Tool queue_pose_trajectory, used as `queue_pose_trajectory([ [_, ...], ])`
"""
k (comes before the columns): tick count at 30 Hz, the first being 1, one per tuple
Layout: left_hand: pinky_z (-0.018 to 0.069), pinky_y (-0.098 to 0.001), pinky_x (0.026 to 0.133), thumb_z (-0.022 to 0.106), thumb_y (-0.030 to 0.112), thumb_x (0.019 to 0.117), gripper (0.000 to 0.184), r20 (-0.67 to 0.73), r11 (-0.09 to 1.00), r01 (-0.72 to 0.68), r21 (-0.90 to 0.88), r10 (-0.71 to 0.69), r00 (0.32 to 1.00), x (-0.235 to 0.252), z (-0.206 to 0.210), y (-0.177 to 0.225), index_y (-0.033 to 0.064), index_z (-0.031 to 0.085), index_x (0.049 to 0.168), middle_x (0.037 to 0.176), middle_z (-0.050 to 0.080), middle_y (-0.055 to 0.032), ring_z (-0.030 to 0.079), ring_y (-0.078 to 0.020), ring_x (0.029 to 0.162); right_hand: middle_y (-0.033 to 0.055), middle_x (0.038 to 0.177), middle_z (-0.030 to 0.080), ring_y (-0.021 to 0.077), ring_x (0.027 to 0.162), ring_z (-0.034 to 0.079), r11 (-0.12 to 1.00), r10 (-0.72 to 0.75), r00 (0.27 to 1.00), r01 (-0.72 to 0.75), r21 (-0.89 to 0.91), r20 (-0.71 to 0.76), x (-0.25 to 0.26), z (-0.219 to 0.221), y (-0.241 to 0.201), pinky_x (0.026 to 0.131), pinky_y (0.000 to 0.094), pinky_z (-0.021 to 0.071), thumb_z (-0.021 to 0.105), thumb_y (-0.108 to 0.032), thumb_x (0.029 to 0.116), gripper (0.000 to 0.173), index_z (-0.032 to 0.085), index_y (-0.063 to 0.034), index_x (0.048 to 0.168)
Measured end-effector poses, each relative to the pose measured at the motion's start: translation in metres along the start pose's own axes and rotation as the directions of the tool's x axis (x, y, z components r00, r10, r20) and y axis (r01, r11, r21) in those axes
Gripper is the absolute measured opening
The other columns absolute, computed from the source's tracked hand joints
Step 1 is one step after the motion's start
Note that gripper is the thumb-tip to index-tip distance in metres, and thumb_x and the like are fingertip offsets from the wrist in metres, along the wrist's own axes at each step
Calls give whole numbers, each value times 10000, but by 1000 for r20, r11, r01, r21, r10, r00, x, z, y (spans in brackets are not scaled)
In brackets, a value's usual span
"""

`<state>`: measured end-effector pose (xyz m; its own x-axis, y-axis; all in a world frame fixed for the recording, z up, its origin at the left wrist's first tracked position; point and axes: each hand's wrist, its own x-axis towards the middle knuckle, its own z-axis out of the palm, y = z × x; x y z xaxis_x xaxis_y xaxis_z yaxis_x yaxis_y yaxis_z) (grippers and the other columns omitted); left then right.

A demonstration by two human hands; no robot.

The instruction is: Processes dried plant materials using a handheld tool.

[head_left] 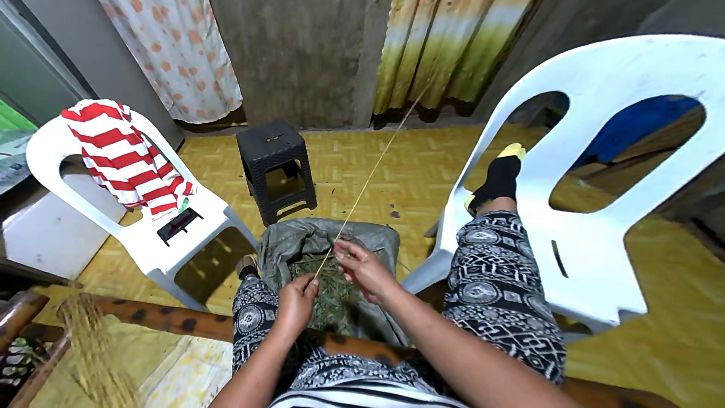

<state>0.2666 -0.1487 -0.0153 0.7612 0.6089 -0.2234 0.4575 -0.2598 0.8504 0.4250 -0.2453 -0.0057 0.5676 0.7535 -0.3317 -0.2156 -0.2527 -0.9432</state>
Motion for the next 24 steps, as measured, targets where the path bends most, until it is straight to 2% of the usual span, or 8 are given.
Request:
queue_pose_trajectory([
  [2, 530, -290, 790, 507, 171, 1082, 288, 4, 1000, 4, 6, -4, 1000, 2, 0, 2, 24, 688, 1252, 952, 710, -57, 641, -94, 801, 93, 1195, 618, 61, 758, 566, 999, -14, 999, 15, -30, 32, -5, 5, 6, 652, 215, 481, 522, -107, 1071, 404, 498, -28, 1466],
  [7, 537, -284, 798, 518, 152, 1074, 280, 11, 999, -31, 13, 31, 999, 2, 1, -1, 17, 692, 1246, 952, 713, -66, 649, -94, 810, 68, 1135, 619, 52, 720, 565, 997, 16, 998, -11, 80, -62, 2, -1, -1, 611, 198, 475, 516, -98, 1076, 368, 515, -21, 1436],
  [11, 541, -294, 816, 520, 147, 1069, 282, 1, 997, -75, 24, 75, 997, -2, 1, -5, 12, 697, 1242, 963, 718, -80, 657, -104, 827, 50, 975, 612, 62, 656, 554, 990, 44, 995, -32, 140, -84, 9, -12, -8, 573, 197, 468, 513, -98, 1078, 333, 533, -23, 1401],
  [15, 549, -303, 829, 517, 149, 1069, 290, -5, 994, -108, 27, 108, 994, -6, -1, -9, 6, 693, 1250, 972, 723, -86, 668, -116, 840, 41, 933, 609, 58, 643, 547, 989, 35, 996, -22, 145, -85, 11, -12, -7, 566, 192, 463, 527, -101, 1072, 313, 550, -17, 1372],
  [20, 547, -273, 807, 527, 147, 1067, 275, 5, 996, -83, -14, 83, 997, -10, -2, -8, 15, 697, 1240, 938, 722, -48, 660, -77, 815, 59, 1005, 615, 59, 667, 548, 992, -10, 990, 28, 121, -142, 14, -12, -8, 582, 201, 466, 519, -90, 1072, 343, 526, -10, 1406],
  [24, 523, -219, 728, 540, 145, 1062, 263, 55, 995, -60, -86, 65, 996, -16, -3, -15, 25, 700, 1232, 908, 706, -12, 620, -31, 750, 42, 908, 601, 66, 623, 541, 980, 13, 975, 32, 195, -224, 25, -29, -16, 548, 197, 459, 515, -100, 1078, 341, 531, -40, 1413],
])
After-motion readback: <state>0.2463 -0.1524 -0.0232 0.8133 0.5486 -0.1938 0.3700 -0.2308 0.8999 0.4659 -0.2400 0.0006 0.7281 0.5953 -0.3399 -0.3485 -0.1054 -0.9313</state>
